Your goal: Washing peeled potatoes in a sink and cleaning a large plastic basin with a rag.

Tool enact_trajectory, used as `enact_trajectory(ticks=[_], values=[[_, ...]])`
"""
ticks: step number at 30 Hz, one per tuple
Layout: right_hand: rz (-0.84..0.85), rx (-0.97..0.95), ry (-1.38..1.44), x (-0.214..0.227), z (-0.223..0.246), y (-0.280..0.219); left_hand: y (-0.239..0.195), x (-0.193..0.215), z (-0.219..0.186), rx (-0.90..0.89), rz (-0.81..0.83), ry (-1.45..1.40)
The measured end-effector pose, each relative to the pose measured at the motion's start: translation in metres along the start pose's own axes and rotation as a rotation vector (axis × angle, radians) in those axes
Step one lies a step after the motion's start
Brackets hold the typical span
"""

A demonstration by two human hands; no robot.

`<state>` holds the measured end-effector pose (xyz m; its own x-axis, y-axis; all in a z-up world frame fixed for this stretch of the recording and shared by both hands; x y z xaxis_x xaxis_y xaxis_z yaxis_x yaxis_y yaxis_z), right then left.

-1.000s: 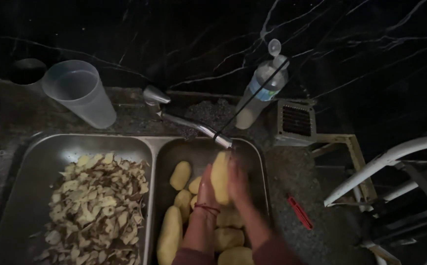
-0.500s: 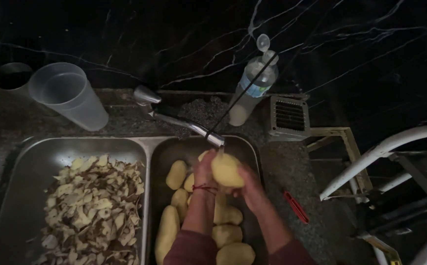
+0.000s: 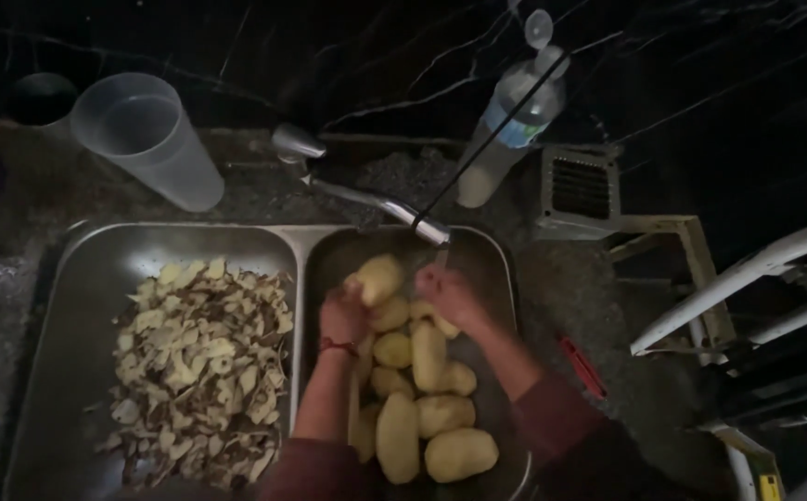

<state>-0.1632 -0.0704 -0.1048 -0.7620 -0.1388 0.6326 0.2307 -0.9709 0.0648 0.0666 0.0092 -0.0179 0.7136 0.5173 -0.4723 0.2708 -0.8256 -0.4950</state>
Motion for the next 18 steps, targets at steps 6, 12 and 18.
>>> enact_trajectory(ticks=[6, 12, 18], values=[[0.630, -0.067, -0.692, 0.062, 0.199, -0.085, -0.011, 0.014, -0.033, -0.196, -0.038, 0.196], [0.056, 0.229, -0.232, 0.014, 0.041, -0.078, -0.014, 0.030, 0.005, -0.219, 0.151, 0.374], [0.040, -0.064, 0.029, 0.054, 0.150, 0.009, -0.076, -0.017, 0.020, -0.321, 0.389, 1.611]])
Point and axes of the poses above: each hand's wrist, its own y-axis towards the middle knuckle, its own x-axis out of the back of the hand, z = x × y, the point moved 1 cm from there along y, towards the middle knuckle, and after that the axes turned 9 degrees about -y, right-handed, at the moved point
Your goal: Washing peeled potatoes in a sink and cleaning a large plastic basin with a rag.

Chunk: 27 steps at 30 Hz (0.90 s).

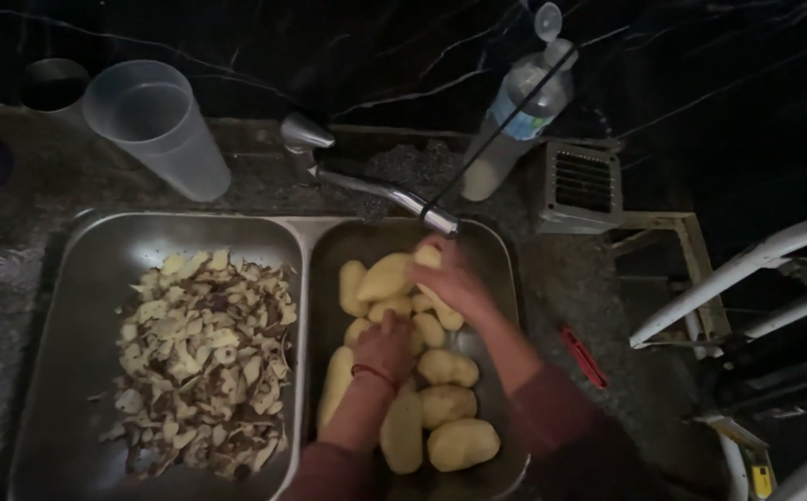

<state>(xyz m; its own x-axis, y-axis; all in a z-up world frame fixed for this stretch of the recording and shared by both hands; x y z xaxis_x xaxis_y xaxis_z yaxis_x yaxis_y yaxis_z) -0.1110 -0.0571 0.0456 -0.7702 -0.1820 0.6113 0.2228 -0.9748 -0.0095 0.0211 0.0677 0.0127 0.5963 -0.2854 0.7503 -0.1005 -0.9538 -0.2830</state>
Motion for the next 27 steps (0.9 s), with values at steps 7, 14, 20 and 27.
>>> enact_trajectory(ticks=[7, 14, 20, 27], values=[[-0.052, -0.160, -0.398, -0.016, -0.050, 0.019, 0.011, 0.000, -0.030, 0.042, -0.145, -0.403], [0.161, -0.013, 0.282, -0.003, -0.045, -0.054, 0.037, 0.004, -0.061, 0.064, -0.324, -0.919], [-0.312, 0.133, 0.165, 0.004, -0.038, -0.043, 0.072, -0.006, -0.086, 0.065, -0.464, -1.365], [-0.348, -0.264, 0.246, 0.002, -0.076, -0.004, 0.108, -0.027, -0.052, 0.143, -0.440, -1.846]])
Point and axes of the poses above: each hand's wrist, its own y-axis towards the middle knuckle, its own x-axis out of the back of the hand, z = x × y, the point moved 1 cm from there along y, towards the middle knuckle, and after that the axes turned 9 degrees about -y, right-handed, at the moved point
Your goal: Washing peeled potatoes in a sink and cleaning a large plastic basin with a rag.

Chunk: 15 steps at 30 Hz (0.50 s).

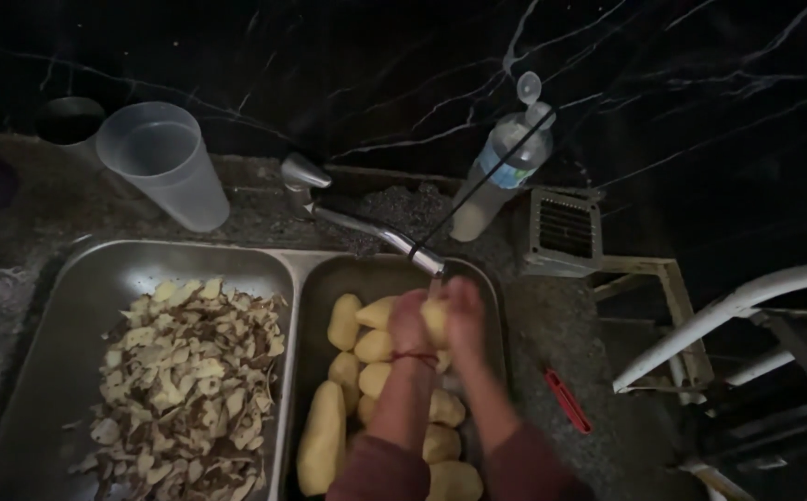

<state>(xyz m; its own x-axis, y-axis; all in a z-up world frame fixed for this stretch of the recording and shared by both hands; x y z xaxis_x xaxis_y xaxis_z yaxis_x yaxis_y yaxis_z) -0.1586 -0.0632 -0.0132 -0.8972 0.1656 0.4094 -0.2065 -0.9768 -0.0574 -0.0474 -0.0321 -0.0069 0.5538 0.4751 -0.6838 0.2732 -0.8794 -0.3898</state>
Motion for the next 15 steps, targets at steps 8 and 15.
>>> enact_trajectory(ticks=[8, 15], values=[[0.133, 0.134, 0.188, -0.028, -0.006, -0.017, -0.013, -0.010, -0.027, 0.375, -0.069, -0.246], [0.357, 0.010, 0.407, -0.012, -0.006, -0.024, -0.006, 0.007, -0.019, 0.040, -0.149, 0.444]])
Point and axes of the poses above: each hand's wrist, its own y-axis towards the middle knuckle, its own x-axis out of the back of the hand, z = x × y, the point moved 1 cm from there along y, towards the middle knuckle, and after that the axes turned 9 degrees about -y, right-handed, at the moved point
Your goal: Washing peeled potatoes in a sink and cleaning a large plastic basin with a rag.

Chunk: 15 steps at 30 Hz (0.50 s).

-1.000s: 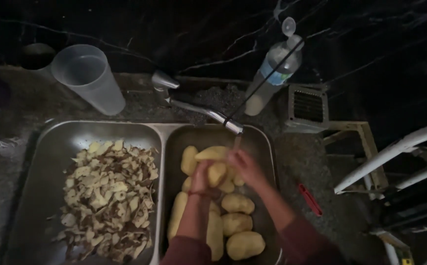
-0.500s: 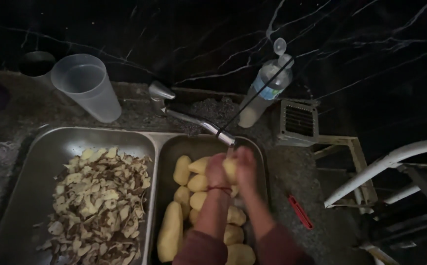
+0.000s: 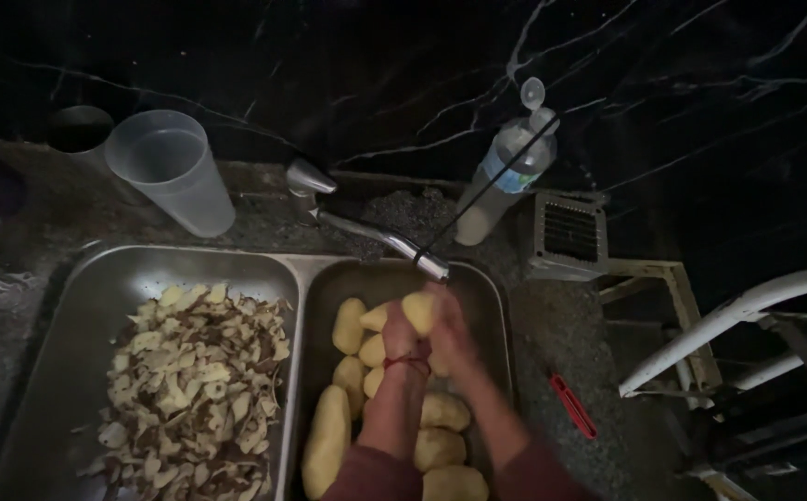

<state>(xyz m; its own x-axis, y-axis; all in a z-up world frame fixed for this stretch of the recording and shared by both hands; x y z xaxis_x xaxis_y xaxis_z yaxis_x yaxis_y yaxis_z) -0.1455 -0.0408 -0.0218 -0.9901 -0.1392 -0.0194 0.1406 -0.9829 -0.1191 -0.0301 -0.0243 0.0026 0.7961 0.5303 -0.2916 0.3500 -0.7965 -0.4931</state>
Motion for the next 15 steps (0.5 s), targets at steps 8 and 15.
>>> enact_trajectory(ticks=[8, 15], values=[[-0.129, -0.187, 0.237, -0.036, 0.057, -0.021, 0.057, 0.060, -0.003, -0.446, -0.161, 0.187], [0.147, -0.422, 0.447, -0.027, 0.026, -0.010, 0.070, 0.050, -0.184, -0.250, 0.057, -0.535]])
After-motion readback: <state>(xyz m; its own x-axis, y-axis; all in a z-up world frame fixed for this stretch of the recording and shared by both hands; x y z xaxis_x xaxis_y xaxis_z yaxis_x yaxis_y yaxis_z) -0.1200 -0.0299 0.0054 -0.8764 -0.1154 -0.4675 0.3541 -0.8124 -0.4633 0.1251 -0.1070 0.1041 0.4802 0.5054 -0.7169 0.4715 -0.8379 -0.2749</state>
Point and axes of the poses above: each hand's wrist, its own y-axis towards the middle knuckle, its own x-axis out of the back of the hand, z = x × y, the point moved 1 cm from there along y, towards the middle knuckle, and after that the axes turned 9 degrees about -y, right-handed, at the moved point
